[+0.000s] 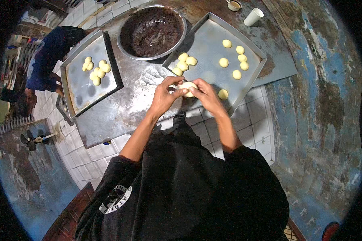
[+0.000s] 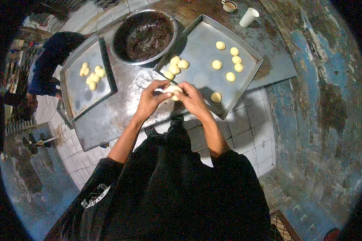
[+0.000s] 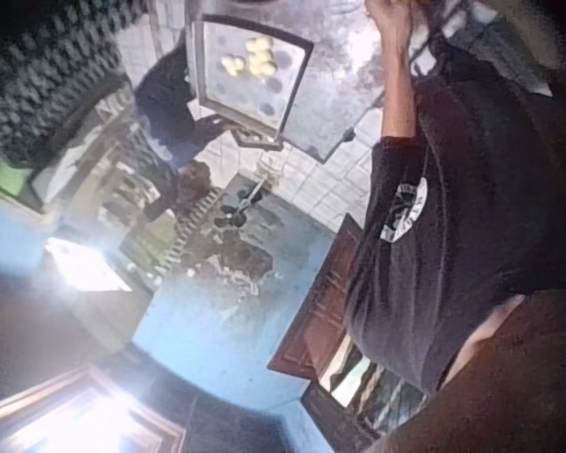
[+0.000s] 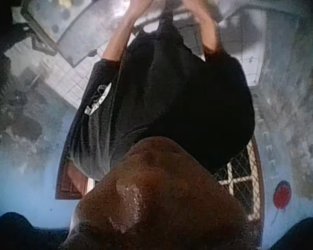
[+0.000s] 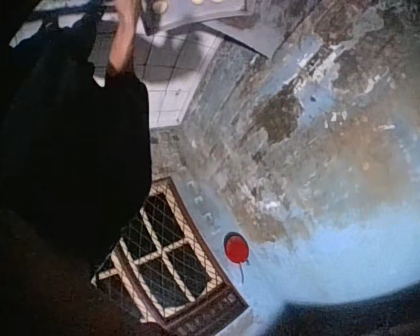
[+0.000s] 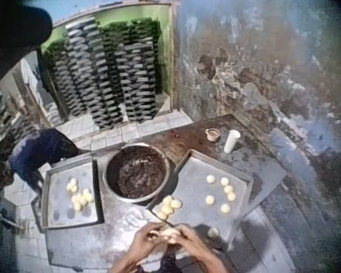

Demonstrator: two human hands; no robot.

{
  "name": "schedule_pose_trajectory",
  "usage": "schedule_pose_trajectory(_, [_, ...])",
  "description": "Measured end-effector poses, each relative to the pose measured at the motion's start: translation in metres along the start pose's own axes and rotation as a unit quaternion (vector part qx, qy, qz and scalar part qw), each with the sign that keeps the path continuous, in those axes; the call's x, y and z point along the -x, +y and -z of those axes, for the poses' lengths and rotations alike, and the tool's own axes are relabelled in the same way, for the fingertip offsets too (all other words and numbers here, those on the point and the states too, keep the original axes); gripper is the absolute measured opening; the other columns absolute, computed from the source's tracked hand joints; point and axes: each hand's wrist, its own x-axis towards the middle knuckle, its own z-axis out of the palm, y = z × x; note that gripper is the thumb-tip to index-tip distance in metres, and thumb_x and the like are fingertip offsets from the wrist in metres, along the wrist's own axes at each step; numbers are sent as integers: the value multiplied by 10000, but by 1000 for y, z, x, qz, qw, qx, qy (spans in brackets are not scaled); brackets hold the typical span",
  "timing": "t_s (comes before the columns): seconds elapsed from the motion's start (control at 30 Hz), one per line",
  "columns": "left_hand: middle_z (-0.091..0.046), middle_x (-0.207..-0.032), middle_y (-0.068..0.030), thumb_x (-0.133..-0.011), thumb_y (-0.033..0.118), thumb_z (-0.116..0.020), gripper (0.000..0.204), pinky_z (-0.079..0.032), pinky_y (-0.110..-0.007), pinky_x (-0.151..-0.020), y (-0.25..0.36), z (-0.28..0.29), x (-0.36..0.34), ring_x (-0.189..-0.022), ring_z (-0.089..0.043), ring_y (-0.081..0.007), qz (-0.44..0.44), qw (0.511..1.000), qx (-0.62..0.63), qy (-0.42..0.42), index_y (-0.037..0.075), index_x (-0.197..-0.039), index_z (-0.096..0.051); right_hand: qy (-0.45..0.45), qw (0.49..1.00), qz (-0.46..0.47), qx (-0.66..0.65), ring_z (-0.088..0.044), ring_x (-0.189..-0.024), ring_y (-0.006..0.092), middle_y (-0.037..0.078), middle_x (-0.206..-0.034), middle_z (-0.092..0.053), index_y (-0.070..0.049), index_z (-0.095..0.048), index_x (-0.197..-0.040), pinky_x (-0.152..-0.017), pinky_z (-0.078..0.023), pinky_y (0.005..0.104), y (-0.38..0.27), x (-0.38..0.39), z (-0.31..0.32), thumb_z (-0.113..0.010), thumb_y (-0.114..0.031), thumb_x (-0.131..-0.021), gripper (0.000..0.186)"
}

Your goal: The person fills small pieces of dough with a dark paste using a small stick, pinches the dough closed, and places the shaped rolls onto metal trays.

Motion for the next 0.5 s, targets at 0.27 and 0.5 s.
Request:
schedule_pose_trajectory(0.27, [-716, -913, -53, -968, 175, -713, 196, -508, -270, -731, -39, 21, 15, -773, -631, -133, 167, 948, 230, 142, -10, -1034, -699, 204, 961, 35, 186, -637, -886, 491, 263, -927, -685, -34, -601, -1107, -742, -486, 543, -13, -25, -117, -486, -269, -1055, 267])
schedule_pose_trajectory(0.5, [-661, -1261, -137, -1047, 283, -574, 404, -558, -381, -993, -72, 82, 61, -1154, -655, -253, 259, 766, 583, 74, -24, -1310, -562, 75, 995, -70, 11, -619, -751, 255, 123, -862, -665, -43, -644, -1043, -703, -500, 429, 104, -30, -114, -638, -379, -1007, 337])
